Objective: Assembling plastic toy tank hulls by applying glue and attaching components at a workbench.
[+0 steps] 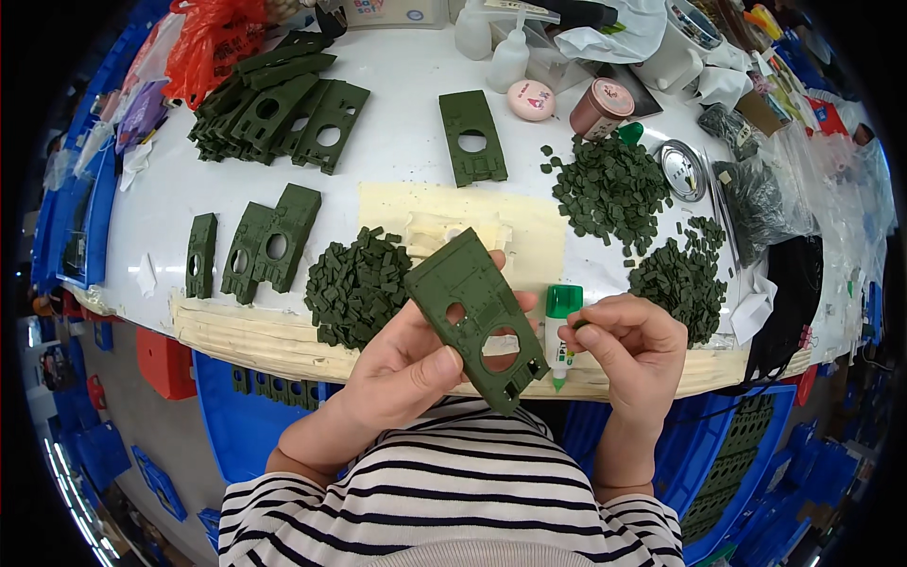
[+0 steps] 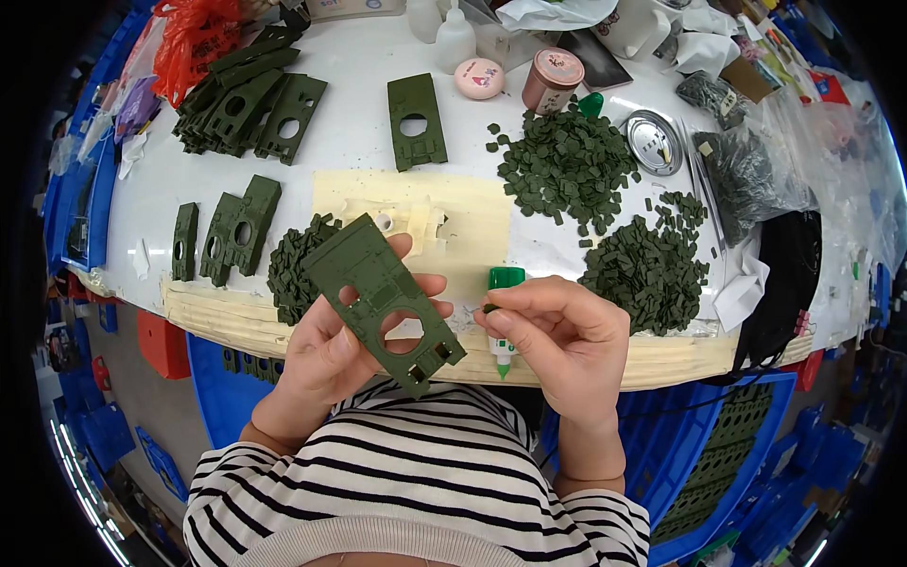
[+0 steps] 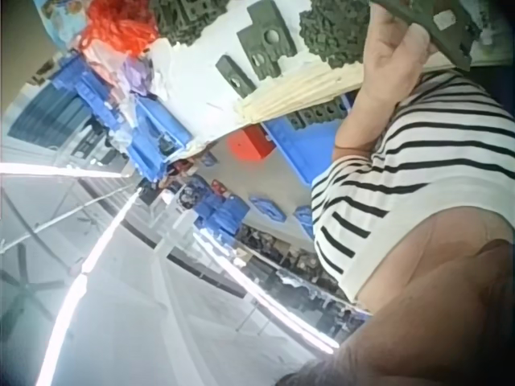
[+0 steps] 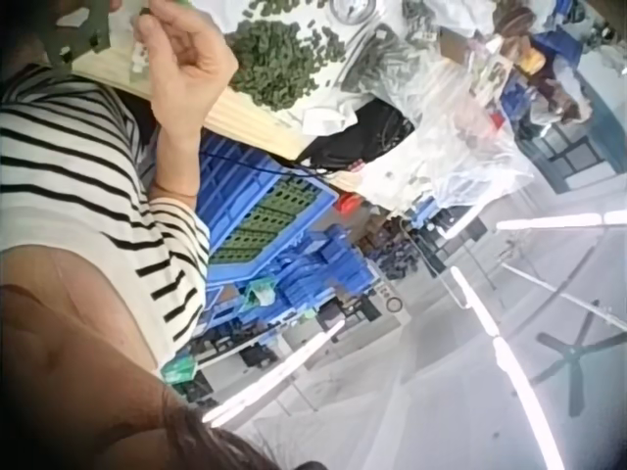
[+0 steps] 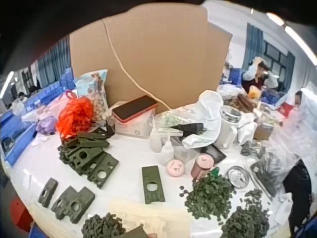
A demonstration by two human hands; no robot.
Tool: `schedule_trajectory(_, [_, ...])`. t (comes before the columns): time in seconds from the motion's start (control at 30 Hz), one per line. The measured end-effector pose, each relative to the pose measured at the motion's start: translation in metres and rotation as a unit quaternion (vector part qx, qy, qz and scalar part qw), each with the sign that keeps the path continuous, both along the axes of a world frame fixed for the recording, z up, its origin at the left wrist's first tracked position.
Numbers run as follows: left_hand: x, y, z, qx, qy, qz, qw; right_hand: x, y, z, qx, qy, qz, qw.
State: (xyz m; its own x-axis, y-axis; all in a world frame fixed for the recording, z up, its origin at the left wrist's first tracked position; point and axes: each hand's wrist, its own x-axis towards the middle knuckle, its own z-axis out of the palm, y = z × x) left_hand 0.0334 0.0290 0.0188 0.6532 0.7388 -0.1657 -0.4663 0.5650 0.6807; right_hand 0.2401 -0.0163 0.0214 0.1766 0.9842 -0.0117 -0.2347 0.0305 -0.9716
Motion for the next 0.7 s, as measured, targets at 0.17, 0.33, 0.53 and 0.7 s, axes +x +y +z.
schedule_trajectory(0.17, [-0.0021, -0.0021, -0.0042, -0.011, -0.024, -0.047, 0.999, -0.0014, -0.002, -0.0064, 0.033, 0.003, 0.022, 0.999])
schedule_trajectory(0.33, [-0.004, -0.0018, -0.0047, -0.03, -0.04, -0.07, 0.996, -0.0031, -0.0046, 0.0005, -0.029, -0.02, 0.027, 0.999])
schedule_trajectory(0.53, [-0.0067, 0.0006, -0.0096, -0.019, -0.081, -0.094, 0.992, -0.0035, -0.003, -0.0025, -0.001, -0.039, 0.033, 0.999])
schedule_trajectory(0.7, [-0.0063, -0.0005, -0.01, -0.019, -0.086, -0.1, 0.991, -0.004, -0.004, -0.0041, 0.009, -0.055, 0.035, 0.998])
